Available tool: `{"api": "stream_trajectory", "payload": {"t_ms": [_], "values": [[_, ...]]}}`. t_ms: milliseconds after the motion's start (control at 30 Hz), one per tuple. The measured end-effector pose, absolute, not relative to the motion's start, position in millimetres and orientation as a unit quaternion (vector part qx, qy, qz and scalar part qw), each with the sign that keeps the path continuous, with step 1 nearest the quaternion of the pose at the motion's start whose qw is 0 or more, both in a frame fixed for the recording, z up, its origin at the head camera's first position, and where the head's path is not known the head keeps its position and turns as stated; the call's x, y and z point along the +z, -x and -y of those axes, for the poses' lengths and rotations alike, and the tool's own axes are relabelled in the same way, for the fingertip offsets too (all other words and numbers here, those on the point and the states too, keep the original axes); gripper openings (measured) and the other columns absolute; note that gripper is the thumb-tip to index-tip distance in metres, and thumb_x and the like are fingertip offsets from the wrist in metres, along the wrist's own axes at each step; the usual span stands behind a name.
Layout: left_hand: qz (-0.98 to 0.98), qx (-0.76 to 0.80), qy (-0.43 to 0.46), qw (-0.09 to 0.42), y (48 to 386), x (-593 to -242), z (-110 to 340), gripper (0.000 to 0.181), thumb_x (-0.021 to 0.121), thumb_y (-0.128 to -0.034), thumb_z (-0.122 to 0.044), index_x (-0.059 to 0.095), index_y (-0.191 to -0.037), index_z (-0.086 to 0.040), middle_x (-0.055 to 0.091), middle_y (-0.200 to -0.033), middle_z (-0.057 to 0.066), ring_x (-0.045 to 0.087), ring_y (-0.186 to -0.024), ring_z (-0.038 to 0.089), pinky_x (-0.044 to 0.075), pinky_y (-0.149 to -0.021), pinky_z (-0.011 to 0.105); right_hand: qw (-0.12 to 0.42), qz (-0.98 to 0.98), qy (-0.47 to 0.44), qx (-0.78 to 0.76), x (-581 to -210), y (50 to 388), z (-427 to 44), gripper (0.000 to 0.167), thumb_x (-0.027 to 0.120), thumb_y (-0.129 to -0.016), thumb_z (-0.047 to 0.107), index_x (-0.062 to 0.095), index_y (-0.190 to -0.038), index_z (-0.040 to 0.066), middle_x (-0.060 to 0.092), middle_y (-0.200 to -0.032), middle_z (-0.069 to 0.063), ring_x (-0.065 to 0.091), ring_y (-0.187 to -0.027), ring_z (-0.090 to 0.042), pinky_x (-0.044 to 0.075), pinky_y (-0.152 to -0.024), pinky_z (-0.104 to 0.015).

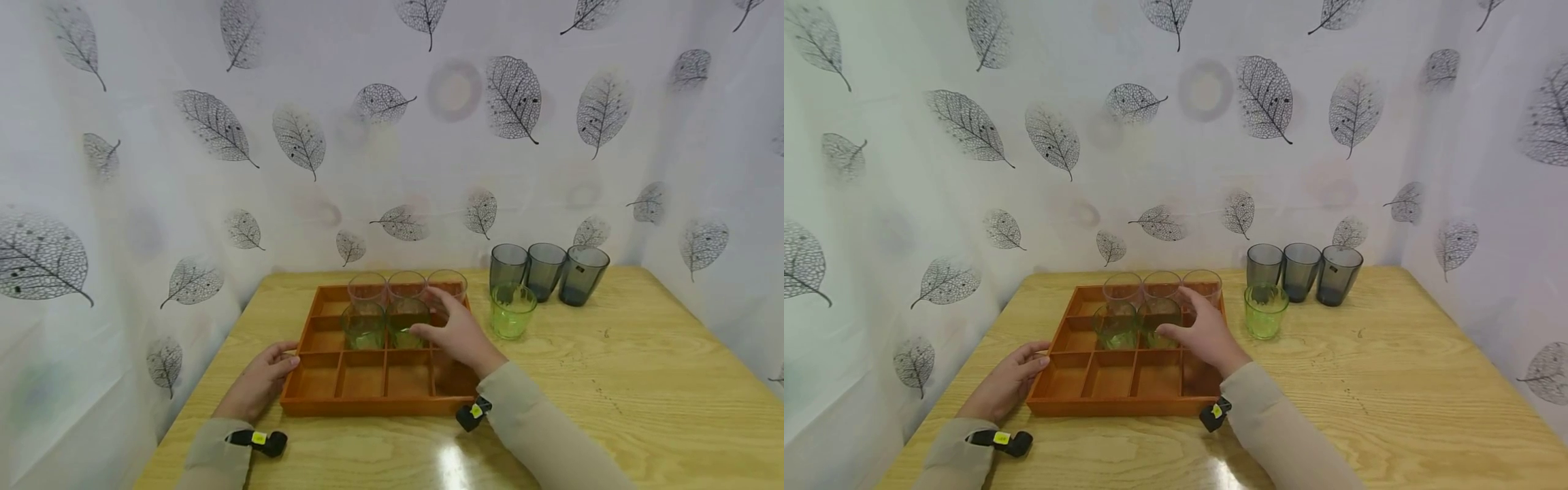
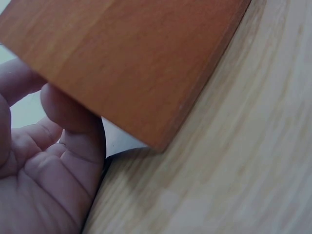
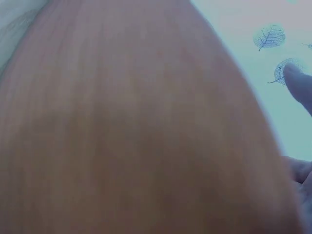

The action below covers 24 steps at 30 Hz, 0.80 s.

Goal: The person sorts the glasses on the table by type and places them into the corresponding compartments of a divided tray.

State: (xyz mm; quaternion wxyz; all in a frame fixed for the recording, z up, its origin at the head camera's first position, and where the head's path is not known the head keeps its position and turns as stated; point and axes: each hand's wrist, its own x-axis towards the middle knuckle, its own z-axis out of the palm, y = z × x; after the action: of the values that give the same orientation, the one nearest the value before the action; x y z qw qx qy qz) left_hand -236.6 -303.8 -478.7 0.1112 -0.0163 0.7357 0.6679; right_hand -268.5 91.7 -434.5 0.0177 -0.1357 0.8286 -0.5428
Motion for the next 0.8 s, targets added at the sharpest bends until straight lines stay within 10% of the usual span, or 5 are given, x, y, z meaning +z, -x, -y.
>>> {"api": "stream_trajectory", "payload": {"t_ms": [800], "values": [[-0.741,0.662,0.013,0.116,235,-477,304,0.055,0.058,-0.1045,-0.019,0.035,-0.149,0.003,0.051,-0.114,0.009,0.050,-0.096,0.016,0.046,-0.079,0.027,-0.027,-0.826,0.148,-0.543,-418,259,-140,0.100,0.077,-0.084,0.056,0.026,-0.161,0.020,0.031,-0.162,-0.004,0.031,-0.146,-0.037,0.030,-0.112,-0.057]]}}
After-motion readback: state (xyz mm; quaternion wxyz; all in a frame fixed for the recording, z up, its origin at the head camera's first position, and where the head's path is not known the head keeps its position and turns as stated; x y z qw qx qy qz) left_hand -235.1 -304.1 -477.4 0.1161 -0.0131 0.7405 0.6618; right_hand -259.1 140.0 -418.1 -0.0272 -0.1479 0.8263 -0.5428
